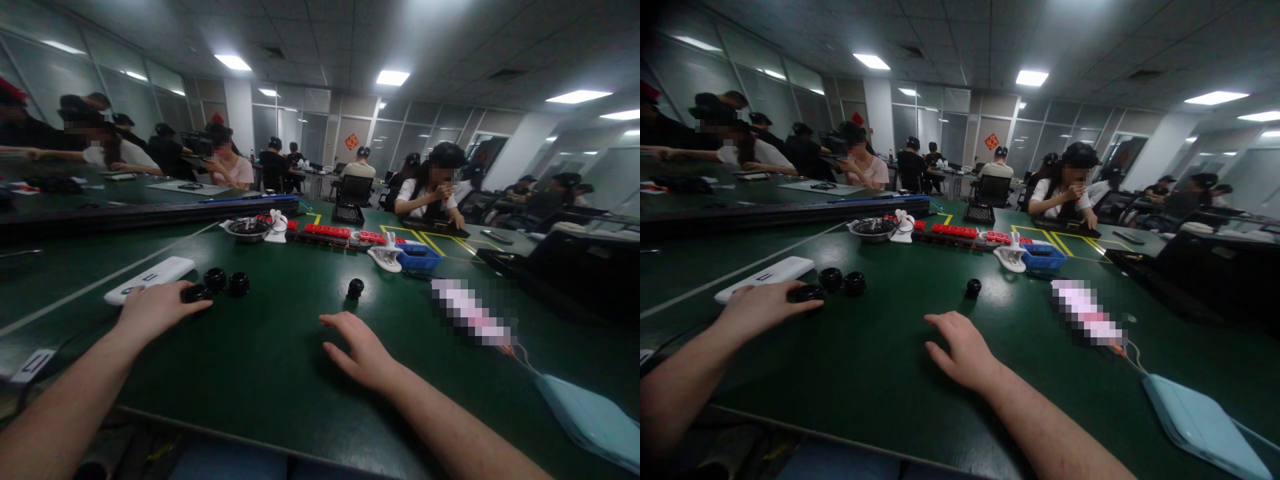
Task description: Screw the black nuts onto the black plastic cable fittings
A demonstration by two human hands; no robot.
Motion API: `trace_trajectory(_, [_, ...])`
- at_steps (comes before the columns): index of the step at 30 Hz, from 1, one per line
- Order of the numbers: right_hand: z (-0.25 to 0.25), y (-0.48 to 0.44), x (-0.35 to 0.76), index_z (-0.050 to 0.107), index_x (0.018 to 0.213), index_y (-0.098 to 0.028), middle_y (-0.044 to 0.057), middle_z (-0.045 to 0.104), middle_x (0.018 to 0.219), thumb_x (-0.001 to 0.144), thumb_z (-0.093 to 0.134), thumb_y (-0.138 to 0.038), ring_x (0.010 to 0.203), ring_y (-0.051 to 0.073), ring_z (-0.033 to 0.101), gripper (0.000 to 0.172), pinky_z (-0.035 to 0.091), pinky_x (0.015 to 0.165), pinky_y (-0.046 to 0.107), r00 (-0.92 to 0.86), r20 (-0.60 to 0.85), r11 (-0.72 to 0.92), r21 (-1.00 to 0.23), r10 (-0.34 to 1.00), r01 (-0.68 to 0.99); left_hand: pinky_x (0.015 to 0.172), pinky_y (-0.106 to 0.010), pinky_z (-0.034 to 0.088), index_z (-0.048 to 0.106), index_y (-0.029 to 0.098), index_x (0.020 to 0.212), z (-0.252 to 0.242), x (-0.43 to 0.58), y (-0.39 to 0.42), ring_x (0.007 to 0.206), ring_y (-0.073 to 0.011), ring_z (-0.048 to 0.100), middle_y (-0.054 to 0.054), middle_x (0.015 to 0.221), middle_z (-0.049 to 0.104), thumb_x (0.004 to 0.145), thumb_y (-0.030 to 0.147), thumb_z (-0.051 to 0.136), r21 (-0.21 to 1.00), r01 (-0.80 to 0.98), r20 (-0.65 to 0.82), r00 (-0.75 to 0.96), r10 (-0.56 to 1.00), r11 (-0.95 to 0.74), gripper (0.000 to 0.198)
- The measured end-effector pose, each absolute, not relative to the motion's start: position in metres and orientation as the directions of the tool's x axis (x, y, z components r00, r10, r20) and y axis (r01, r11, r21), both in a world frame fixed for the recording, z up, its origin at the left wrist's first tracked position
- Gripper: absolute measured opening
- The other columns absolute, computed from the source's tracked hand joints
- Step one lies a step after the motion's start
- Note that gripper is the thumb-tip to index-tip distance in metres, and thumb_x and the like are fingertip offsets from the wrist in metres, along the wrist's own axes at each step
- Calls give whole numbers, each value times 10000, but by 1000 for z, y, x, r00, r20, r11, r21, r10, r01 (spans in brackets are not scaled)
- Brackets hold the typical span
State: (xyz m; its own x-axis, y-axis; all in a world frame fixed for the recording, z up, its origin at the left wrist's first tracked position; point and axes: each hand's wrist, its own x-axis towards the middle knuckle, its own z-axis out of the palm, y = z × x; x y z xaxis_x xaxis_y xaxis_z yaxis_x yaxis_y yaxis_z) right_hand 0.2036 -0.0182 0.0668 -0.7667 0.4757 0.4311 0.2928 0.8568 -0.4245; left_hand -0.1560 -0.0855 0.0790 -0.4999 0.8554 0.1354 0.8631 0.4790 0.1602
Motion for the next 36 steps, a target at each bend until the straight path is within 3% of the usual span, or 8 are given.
trace_trajectory(4, [68, -18, 205, 483, 1131, -194, 81, 596, 989, 799, 511, -189, 925, 210, 554, 333, 460, 812, 374, -735, 490, 865, -421, 469, 271, 838, -473, 328, 550, 130, 1094, 94, -131, -94, 945, -349, 506, -148, 1044, 575, 654, 700, 482, -135, 850, 368, -434, 822, 509, 723])
trace_trajectory(8, [65, -14, 205, 508, 1094, -203, 70, 609, 957, 796, 513, -191, 893, 206, 565, 299, 461, 802, 367, -671, 561, 863, -428, 486, 267, 851, -427, 341, 512, 150, 1083, 110, -84, -93, 982, -314, 486, -114, 1024, 558, 763, 610, 434, -60, 932, 591, -256, 765, 358, 566])
trace_trajectory(14, [53, 7, 208, 492, 1079, -197, 67, 601, 904, 805, 459, -167, 859, 206, 571, 277, 456, 785, 372, -464, 663, 809, -495, 588, 318, 860, -337, 398, 495, 207, 1121, 69, 6, -31, 1033, -238, 493, -63, 1114, 537, 771, 427, 544, 412, 854, 327, 186, 927, -317, 416])
trace_trajectory(20, [52, 18, 214, 505, 1039, -196, 60, 599, 867, 785, 461, -180, 821, 208, 578, 258, 464, 761, 367, -340, 708, 782, -517, 619, 347, 981, -439, 275, 283, 115, 1306, 30, 61, 49, 1211, -322, 338, -182, 1316, 371, 727, 448, 596, 470, 839, 304, 138, 943, -275, 738])
trace_trajectory(23, [52, 19, 216, 490, 1065, -185, 65, 596, 882, 779, 461, -170, 820, 199, 577, 288, 471, 757, 347, -329, 712, 779, -514, 621, 359, 941, -450, 315, 250, 66, 1318, 30, 74, 79, 1150, -357, 415, -228, 1262, 429, 665, 441, 655, 503, 818, 276, 154, 949, -279, 855])
trace_trajectory(31, [55, 31, 230, 472, 1091, -183, 67, 586, 921, 768, 477, -188, 869, 202, 556, 323, 446, 808, 373, -317, 689, 753, -535, 652, 384, 790, -320, 443, 584, 163, 1014, 30, 60, 88, 920, -253, 583, -63, 987, 633, 703, 365, 622, 529, 752, 237, 314, 919, -393, 373])
trace_trajectory(34, [52, 38, 233, 467, 1091, -174, 70, 580, 918, 767, 475, -191, 871, 204, 549, 325, 438, 812, 382, -292, 663, 718, -571, 689, 399, 837, -363, 425, 592, 175, 971, 30, 53, 61, 898, -240, 577, -46, 943, 634, 676, 372, 650, 517, 746, 234, 347, 908, -419, 360])
trace_trajectory(36, [50, 40, 232, 462, 1095, -163, 73, 576, 916, 772, 468, -189, 865, 200, 546, 323, 440, 807, 377, -283, 637, 691, -597, 717, 407, 961, -477, 293, 585, 175, 959, 30, 52, 38, 950, -257, 543, -52, 952, 621, 640, 367, 684, 504, 753, 242, 347, 906, -422, 386])
